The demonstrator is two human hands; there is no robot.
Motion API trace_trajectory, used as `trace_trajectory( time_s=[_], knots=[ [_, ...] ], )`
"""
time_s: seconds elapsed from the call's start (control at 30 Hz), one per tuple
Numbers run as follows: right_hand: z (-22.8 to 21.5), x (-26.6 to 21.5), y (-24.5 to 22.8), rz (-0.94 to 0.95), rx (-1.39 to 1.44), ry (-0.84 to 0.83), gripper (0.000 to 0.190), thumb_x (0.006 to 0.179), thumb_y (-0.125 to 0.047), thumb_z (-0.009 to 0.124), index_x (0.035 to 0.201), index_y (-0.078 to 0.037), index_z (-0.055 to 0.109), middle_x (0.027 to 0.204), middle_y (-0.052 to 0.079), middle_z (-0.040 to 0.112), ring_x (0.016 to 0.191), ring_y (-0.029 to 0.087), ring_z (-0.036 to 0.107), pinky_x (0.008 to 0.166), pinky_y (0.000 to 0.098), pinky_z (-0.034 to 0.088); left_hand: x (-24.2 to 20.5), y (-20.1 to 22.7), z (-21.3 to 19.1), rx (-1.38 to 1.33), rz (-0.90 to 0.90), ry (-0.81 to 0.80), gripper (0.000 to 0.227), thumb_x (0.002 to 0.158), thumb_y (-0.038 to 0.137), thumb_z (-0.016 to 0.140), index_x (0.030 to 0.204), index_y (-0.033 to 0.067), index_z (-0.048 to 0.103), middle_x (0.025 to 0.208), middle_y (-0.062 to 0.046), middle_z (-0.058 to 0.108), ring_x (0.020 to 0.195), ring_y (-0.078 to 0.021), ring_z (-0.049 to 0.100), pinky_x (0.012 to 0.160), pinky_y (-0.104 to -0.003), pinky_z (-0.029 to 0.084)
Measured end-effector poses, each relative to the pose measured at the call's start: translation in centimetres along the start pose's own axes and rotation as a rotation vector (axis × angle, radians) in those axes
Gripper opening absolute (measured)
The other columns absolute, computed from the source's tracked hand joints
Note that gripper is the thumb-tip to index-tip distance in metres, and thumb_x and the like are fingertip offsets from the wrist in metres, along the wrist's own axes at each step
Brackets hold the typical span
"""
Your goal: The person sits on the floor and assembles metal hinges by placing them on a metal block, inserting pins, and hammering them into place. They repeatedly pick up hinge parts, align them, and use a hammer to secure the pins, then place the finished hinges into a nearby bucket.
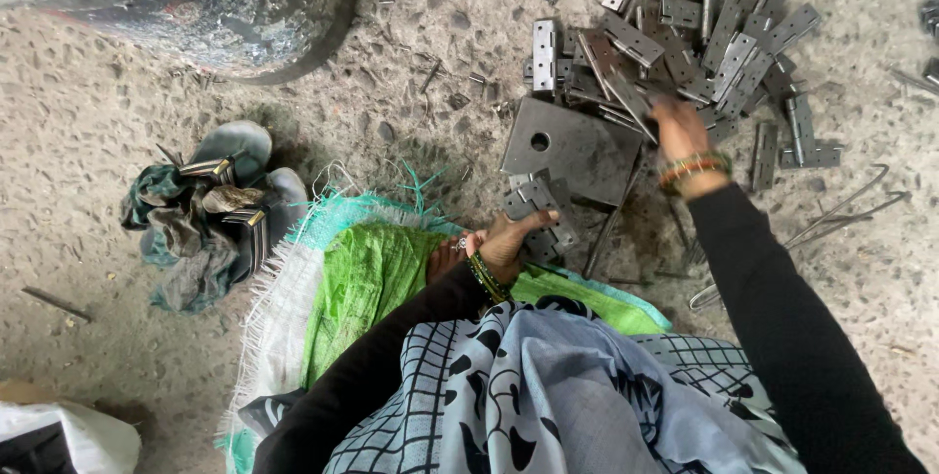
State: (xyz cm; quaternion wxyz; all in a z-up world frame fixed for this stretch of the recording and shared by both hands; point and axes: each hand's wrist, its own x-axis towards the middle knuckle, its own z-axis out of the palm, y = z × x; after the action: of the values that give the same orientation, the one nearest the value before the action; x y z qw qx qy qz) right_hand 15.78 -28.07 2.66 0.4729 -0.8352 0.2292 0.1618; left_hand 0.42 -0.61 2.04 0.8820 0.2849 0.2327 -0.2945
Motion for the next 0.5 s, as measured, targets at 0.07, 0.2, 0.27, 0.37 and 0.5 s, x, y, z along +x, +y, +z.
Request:
trace_trajectory(
  time_s=[0.07, 0.2, 0.27, 0.37, 0.5],
  knots=[
    [-1.4, -5.2, 1.6, 0.084, 0.040, -0.067, 0.053, 0.103, -0.049, 0.054, 0.131, -0.004, 0.064, 0.099, 0.003, 0.063, 0.065, 0.014, 0.050, 0.057, 0.0352, 0.045, 0.0, 0.1, 0.1, -0.028, -0.007, -0.020, 0.036, 0.084, 0.010, 0.080, 0.116, 0.0036, 0.065, 0.100, -0.005, 0.071, 0.084, -0.0185, 0.071, 0.073, -0.037, 0.063],
    [-1.6, -13.9, 4.6, -0.325, 0.115, 0.019, 0.067, 0.110, -0.062, 0.043, 0.125, 0.002, 0.056, 0.089, 0.004, 0.051, 0.067, 0.011, 0.050, 0.054, 0.0300, 0.048, 0.1, -0.1, 0.1, -0.004, -0.071, -0.008, 0.036, 0.084, 0.010, 0.080, 0.116, 0.0021, 0.064, 0.101, -0.009, 0.073, 0.085, -0.0220, 0.074, 0.074, -0.039, 0.065],
    [0.1, -15.2, 5.2, -0.600, -0.009, 0.188, 0.078, 0.108, -0.067, 0.034, 0.132, 0.004, 0.055, 0.088, 0.001, 0.057, 0.065, 0.013, 0.053, 0.055, 0.0321, 0.046, 0.1, 0.0, 0.0, 0.020, -0.084, 0.026, 0.036, 0.083, 0.010, 0.079, 0.116, 0.0039, 0.064, 0.101, -0.009, 0.073, 0.086, -0.0223, 0.075, 0.074, -0.039, 0.065],
    [1.9, -14.3, 6.1, -0.253, -0.360, 0.140, 0.078, 0.110, -0.064, 0.021, 0.113, -0.002, 0.069, 0.074, 0.013, 0.053, 0.061, 0.027, 0.055, 0.067, 0.0471, 0.044, 0.3, -0.3, 0.0, 0.031, -0.084, 0.067, 0.036, 0.084, 0.012, 0.079, 0.115, 0.0068, 0.063, 0.102, -0.007, 0.071, 0.087, -0.0223, 0.074, 0.074, -0.040, 0.066],
    [2.3, -12.7, 6.4, -0.376, -0.099, 0.053, 0.080, 0.113, -0.069, 0.027, 0.128, -0.001, 0.066, 0.107, 0.008, 0.066, 0.098, 0.029, 0.061, 0.087, 0.0467, 0.048, 0.8, -0.2, -0.4, 0.013, -0.035, 0.023, 0.040, 0.087, 0.013, 0.080, 0.122, 0.0051, 0.062, 0.107, -0.007, 0.070, 0.092, -0.0215, 0.073, 0.078, -0.038, 0.066]
  ],
)
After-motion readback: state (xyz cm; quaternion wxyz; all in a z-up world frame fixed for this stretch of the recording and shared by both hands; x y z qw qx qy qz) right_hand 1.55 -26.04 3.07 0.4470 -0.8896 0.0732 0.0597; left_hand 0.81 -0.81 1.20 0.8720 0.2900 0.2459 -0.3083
